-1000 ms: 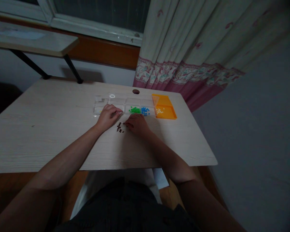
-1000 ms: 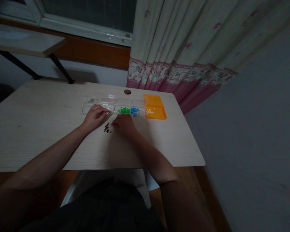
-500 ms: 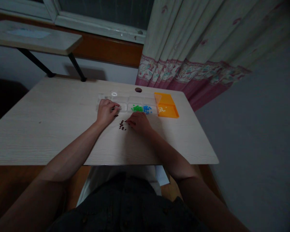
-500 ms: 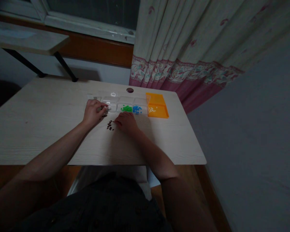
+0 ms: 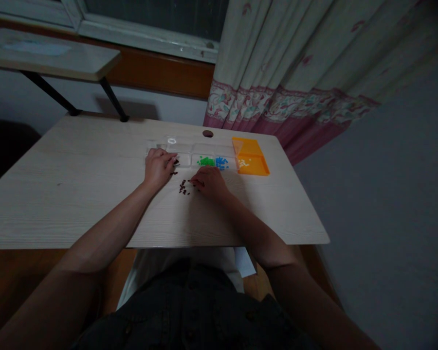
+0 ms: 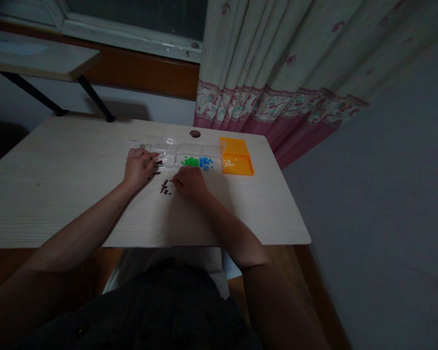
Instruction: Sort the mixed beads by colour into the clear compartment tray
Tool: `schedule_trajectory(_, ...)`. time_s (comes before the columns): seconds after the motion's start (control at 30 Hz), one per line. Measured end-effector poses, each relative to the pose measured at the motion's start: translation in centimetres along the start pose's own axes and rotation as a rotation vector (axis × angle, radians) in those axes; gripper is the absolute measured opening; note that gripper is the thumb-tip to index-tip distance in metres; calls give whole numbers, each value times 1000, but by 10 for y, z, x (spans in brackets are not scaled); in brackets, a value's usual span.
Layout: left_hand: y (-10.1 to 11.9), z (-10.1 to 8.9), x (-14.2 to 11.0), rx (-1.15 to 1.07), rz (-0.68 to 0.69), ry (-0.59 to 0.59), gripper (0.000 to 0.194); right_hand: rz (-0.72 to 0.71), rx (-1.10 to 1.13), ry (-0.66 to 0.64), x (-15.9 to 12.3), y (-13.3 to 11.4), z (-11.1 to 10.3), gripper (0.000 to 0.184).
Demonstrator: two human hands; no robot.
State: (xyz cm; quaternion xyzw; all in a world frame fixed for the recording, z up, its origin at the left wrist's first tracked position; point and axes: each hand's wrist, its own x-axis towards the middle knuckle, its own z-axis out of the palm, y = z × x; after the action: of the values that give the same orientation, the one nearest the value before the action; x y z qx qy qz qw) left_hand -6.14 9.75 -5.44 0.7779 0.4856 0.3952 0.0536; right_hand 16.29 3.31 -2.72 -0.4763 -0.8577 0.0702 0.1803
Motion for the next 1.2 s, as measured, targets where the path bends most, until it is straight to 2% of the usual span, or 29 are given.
schedule_trajectory(0.13, 1, 0, 0, 20, -15, 33, 28, 20, 1, 27, 0, 0, 2, 20)
schedule_trajectory(0.23, 7, -3, 0, -5, 29, 21, 29, 40, 0, 59, 0, 0, 3, 21)
schedule_trajectory(0.43, 25, -1, -4, -87, 257, -202, 31, 42, 5, 134, 1, 3, 5, 25)
schedule_trajectory(0.53, 29, 0, -7, -123, 322, -258, 33, 33, -2, 160, 0, 4, 6, 25)
schedule_trajectory(0.97, 34, -1, -6, -133, 345, -293, 34, 55, -42, 196, -1, 3, 3, 27)
schedule_trajectory(1.2, 28, -3, -5, -85, 252, -213, 36, 95, -53, 125, 0, 0, 0, 22)
